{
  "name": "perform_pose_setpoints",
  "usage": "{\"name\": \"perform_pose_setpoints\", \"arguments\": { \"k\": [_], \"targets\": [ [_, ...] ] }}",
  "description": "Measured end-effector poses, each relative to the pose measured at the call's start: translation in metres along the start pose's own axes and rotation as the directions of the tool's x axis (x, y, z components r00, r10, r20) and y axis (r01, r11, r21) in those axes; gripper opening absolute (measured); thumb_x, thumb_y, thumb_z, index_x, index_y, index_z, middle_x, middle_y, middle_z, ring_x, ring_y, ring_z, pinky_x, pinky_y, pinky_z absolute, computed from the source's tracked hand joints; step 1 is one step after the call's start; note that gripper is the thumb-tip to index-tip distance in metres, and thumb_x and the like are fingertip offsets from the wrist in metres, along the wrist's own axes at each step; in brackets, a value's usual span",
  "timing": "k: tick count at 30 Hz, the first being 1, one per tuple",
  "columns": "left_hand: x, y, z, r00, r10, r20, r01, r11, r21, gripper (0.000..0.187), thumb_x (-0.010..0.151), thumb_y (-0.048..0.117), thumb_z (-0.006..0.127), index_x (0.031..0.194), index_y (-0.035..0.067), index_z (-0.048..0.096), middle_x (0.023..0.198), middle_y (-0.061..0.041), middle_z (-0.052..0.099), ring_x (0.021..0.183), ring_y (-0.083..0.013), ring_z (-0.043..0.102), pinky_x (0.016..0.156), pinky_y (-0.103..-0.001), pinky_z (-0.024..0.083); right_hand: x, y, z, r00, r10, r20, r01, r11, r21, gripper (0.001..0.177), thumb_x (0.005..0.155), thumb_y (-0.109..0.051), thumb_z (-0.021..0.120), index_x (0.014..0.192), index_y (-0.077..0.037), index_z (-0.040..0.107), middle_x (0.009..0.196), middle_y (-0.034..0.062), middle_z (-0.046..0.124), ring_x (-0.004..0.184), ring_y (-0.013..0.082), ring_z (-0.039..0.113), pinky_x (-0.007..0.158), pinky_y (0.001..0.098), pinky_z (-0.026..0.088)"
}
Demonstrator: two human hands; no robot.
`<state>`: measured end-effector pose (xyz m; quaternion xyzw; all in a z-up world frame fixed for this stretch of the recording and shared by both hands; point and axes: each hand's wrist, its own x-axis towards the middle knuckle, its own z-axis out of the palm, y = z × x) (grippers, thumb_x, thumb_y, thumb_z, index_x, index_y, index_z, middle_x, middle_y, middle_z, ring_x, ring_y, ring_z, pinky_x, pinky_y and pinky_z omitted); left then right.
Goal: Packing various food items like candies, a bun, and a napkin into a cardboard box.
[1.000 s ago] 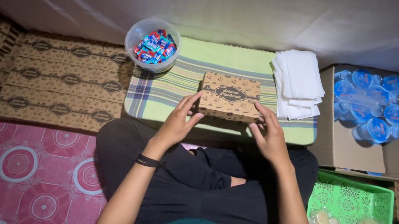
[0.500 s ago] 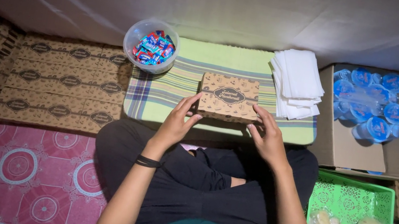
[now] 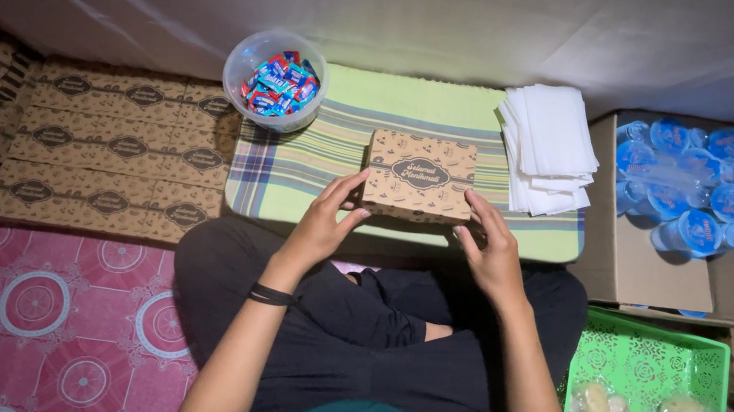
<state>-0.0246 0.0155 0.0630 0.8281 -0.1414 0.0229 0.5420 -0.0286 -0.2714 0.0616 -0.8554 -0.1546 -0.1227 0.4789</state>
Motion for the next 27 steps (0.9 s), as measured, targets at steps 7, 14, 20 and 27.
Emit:
{"name": "perform_pose_setpoints", "arguments": {
  "k": [7, 14, 20, 27],
  "targets": [
    [0.0, 0.003, -0.001, 1.0, 0.011, 0.005, -0.011, 1.0, 0.007, 0.063, 0.095, 0.002, 0.068, 0.153, 0.009, 0.045, 0.138, -0.02, 0.055, 0.122, -0.0407, 0.06, 0.097, -0.045, 0.059, -0.001, 0.007, 0.004, 0.999, -0.035, -0.023, 0.034, 0.999, -0.035, 0.061, 0.088, 0.006, 0.073, 0.145, -0.007, 0.059, 0.135, 0.0159, 0.064, 0.118, 0.0375, 0.066, 0.095, 0.0453, 0.059],
    [-0.001, 0.004, 0.003, 0.999, 0.027, -0.027, -0.026, 0.999, 0.047, 0.071, 0.085, 0.01, 0.078, 0.149, 0.007, 0.048, 0.136, -0.02, 0.056, 0.121, -0.0406, 0.062, 0.095, -0.045, 0.06, -0.009, 0.009, 0.017, 0.993, -0.084, -0.077, 0.073, 0.987, -0.141, 0.06, 0.089, 0.001, 0.073, 0.147, -0.007, 0.057, 0.138, 0.0192, 0.061, 0.122, 0.039, 0.063, 0.096, 0.0475, 0.058],
    [-0.002, -0.005, 0.032, 0.969, -0.073, -0.238, 0.074, 0.997, -0.004, 0.046, 0.099, 0.026, 0.068, 0.14, 0.009, 0.058, 0.13, -0.017, 0.062, 0.118, -0.0371, 0.064, 0.093, -0.043, 0.058, -0.013, 0.006, 0.027, 0.993, -0.01, -0.12, 0.01, 1.0, -0.006, 0.06, 0.094, -0.01, 0.071, 0.15, -0.008, 0.053, 0.145, 0.0197, 0.054, 0.132, 0.0394, 0.056, 0.105, 0.0508, 0.051],
    [0.001, 0.005, 0.038, 0.928, -0.273, -0.254, 0.238, 0.958, -0.161, 0.045, 0.1, 0.025, 0.065, 0.142, 0.014, 0.055, 0.136, -0.022, 0.06, 0.124, -0.0441, 0.06, 0.105, -0.047, 0.051, -0.013, 0.021, 0.041, 0.967, 0.162, -0.195, -0.136, 0.981, 0.137, 0.039, 0.106, -0.019, 0.058, 0.144, -0.011, 0.06, 0.135, 0.0138, 0.061, 0.128, 0.0335, 0.06, 0.106, 0.0452, 0.05]
  ]
}}
